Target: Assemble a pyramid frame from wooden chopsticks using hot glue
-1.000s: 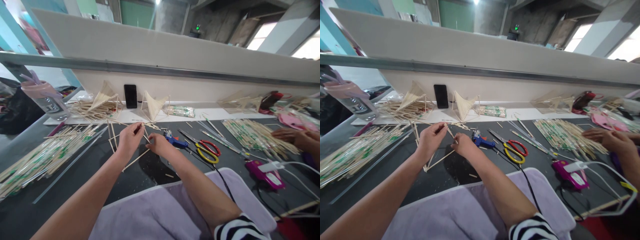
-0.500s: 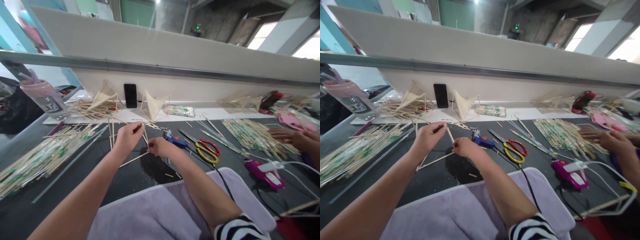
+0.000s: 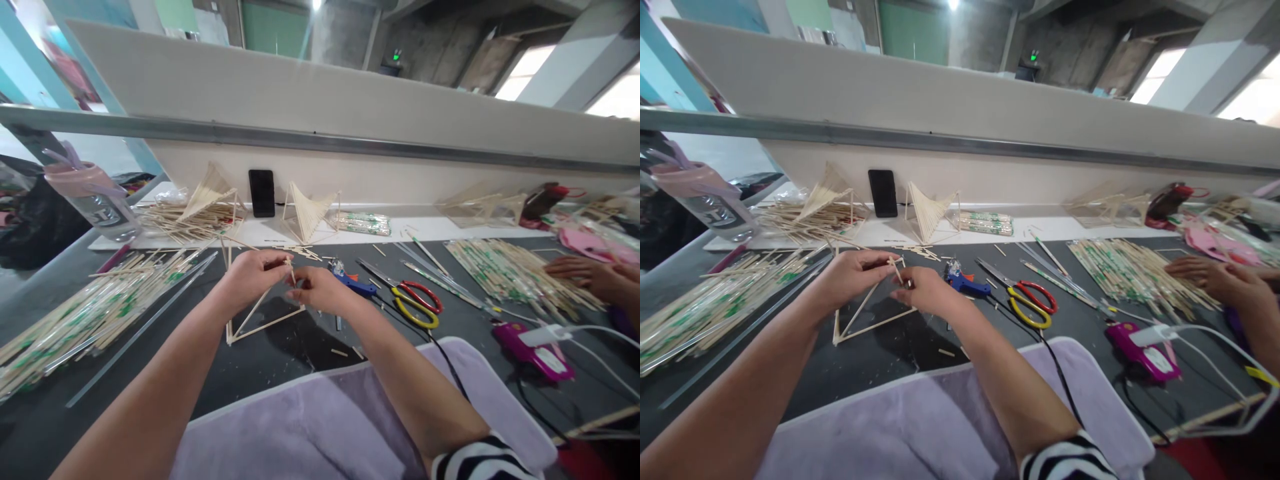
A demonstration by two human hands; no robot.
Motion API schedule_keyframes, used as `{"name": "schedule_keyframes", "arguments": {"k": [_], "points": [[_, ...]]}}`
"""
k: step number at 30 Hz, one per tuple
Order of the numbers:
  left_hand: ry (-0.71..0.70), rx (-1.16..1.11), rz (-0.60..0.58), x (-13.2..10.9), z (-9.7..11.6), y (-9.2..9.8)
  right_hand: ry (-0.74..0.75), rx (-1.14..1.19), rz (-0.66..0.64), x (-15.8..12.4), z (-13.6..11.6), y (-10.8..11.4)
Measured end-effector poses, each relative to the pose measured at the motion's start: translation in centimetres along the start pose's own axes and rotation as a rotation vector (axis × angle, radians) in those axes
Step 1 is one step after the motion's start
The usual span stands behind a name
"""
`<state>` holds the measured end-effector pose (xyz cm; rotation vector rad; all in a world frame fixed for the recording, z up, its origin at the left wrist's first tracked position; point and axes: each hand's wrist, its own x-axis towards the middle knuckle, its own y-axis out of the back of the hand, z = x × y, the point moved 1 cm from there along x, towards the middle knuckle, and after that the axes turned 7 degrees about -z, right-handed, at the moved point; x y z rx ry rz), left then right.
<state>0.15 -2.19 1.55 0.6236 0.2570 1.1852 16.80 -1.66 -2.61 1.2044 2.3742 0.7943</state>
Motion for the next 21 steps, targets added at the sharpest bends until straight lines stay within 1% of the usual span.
{"name": "schedule_keyframes", "arguments": {"k": [3,7,11,17,21], "points": [[-0.013,-0.092,-0.059,0.0,0.1,0.4,0.021,0.175,0.066,0.1,-0.6,-0.5],[-0.03,-0.118,-0.085,0.0,-0.1,0.9,0.027,0.225,0.156,0.0,-1.4,-0.8],[-0.015,-0.103,-0.091,0.0,-0.1,1.0,0.015,0.17,0.221,0.0,-1.6,-1.0],[0.016,-0.11,-0.08,0.0,-0.2,0.9,0.105,-0.018,0.305,0.6,-0.6,-1.8],[0.006,-0.109,-0.085,0.0,-0.3,1.0,0.151,-0.071,0.334,1.0,-0.2,-2.0]]}}
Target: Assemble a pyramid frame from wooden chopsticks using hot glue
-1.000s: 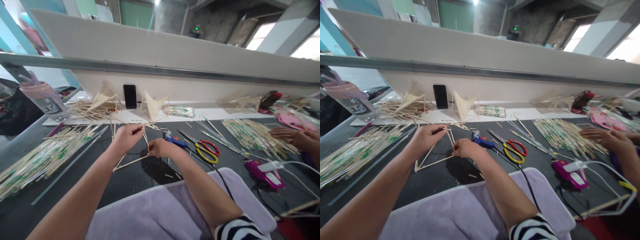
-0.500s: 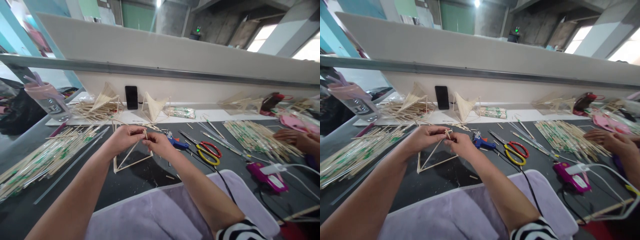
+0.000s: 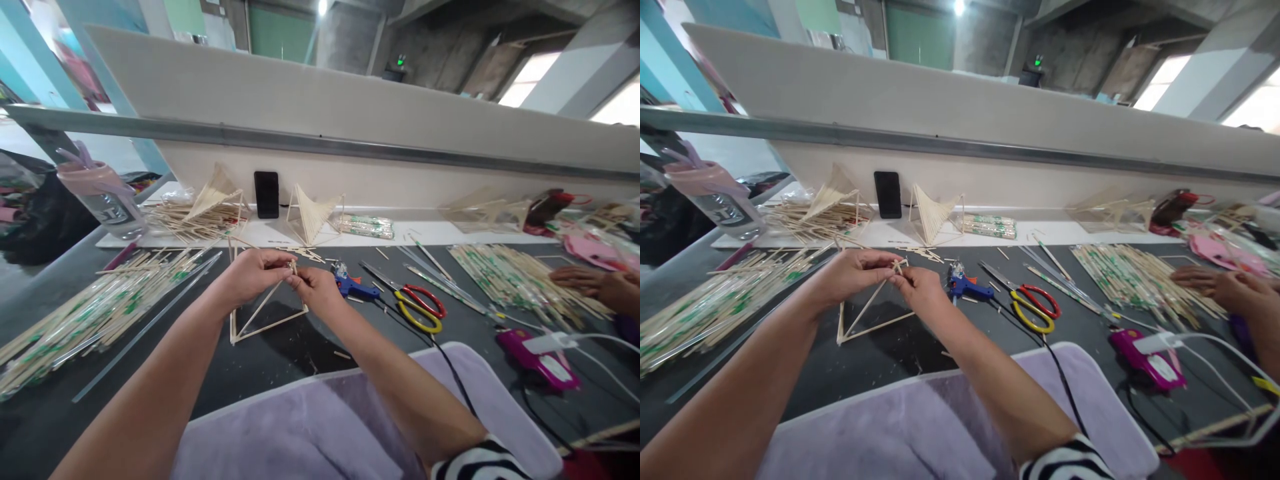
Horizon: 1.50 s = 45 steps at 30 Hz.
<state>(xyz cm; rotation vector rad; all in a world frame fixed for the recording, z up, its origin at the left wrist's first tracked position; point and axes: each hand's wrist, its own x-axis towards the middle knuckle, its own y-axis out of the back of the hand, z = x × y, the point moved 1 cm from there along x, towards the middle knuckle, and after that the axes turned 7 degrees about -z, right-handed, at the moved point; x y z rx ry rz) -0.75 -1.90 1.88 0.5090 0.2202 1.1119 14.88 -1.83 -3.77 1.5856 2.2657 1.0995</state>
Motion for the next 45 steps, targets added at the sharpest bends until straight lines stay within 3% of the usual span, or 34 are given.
{"name": "schedule_keyframes", "arguments": {"k": [30,45], "points": [[-0.034,0.06,-0.093,0.0,-0.9,1.0,0.008,0.005,0.043,0.0,-0.3,0.0],[0.007,-0.062,-0.039,0.3,-1.2,0.3,-0.001,-0.027,0.076,0.0,0.0,-0.2]]}}
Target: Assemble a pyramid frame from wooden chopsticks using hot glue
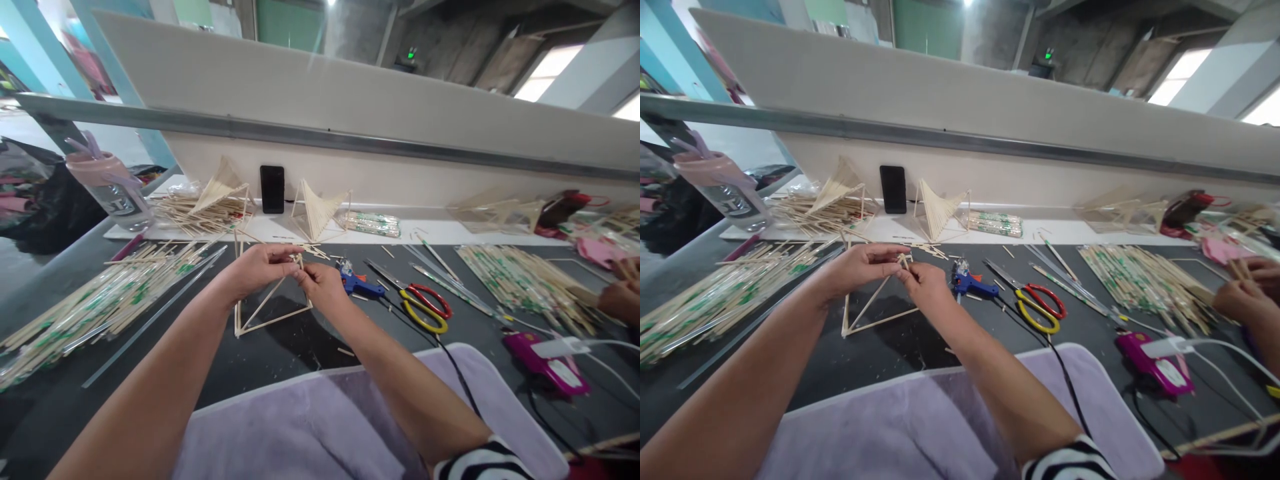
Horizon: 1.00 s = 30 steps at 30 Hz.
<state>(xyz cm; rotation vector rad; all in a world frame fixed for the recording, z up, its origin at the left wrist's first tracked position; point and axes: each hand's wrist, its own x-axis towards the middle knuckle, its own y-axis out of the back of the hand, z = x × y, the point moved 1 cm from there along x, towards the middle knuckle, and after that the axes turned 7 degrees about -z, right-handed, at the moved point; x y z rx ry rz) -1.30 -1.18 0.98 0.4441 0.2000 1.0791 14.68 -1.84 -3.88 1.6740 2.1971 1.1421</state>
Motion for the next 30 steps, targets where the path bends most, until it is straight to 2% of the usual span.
{"name": "schedule_keyframes", "arguments": {"k": [10,30], "points": [[0.002,-0.123,-0.085,-0.08,-0.23,0.2,0.003,0.007,0.029,-0.22,0.12,-0.17],[-0.057,-0.119,-0.067,0.02,-0.53,0.25,0.028,0.009,0.038,-0.4,0.03,-0.3]]}}
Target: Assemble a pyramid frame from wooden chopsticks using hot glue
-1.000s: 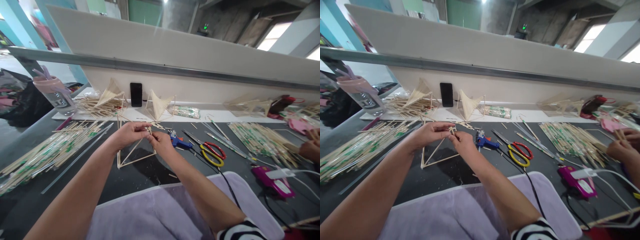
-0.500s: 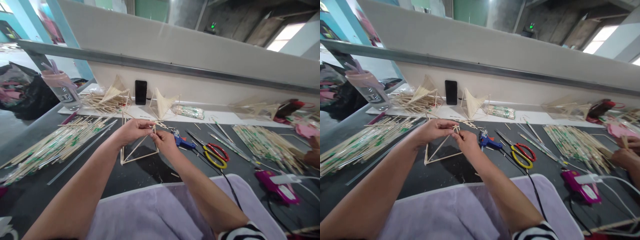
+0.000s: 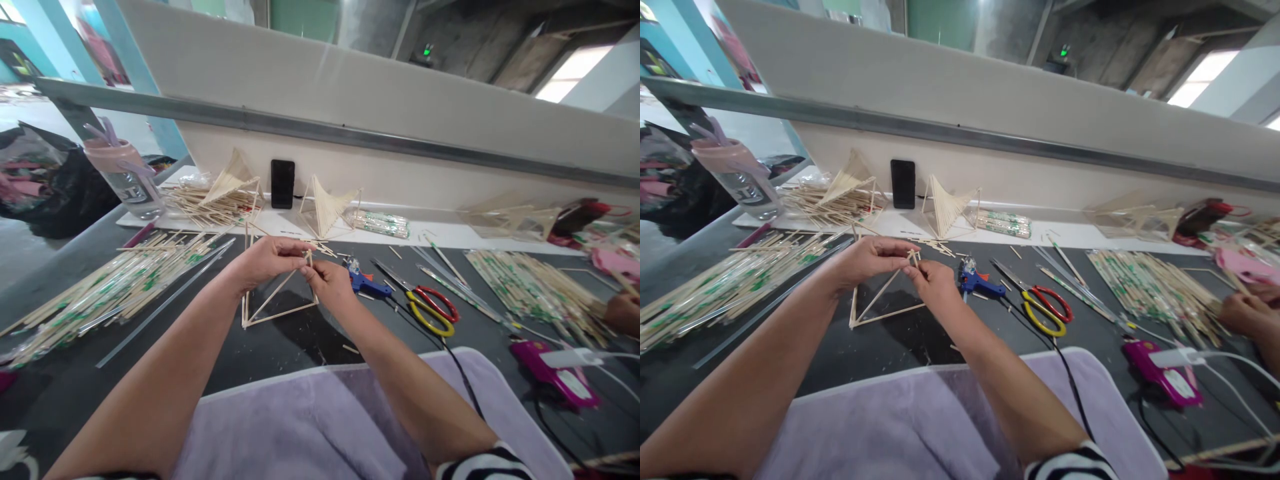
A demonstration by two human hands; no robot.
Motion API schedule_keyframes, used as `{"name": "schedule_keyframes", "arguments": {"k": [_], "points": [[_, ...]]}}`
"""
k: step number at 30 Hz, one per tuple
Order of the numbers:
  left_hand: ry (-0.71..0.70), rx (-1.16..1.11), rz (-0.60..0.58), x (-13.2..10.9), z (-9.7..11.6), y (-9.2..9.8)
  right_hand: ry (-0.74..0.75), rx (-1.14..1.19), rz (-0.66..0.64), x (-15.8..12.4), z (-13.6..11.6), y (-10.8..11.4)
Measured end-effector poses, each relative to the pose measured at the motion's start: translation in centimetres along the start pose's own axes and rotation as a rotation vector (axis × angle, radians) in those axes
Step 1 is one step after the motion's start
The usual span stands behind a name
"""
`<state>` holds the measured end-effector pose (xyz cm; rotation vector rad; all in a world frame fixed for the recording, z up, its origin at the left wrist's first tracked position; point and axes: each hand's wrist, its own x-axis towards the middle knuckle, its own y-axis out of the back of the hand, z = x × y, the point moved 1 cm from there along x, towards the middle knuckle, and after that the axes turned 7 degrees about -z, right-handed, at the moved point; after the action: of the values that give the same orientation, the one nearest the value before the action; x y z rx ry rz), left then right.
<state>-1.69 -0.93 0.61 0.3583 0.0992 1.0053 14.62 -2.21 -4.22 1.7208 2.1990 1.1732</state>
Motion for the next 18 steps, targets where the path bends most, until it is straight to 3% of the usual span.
{"name": "schedule_keyframes", "arguments": {"k": [18], "points": [[-0.007,-0.012,-0.009,0.05,0.04,0.09,0.017,-0.038,0.029,0.13,-0.03,-0.29]]}}
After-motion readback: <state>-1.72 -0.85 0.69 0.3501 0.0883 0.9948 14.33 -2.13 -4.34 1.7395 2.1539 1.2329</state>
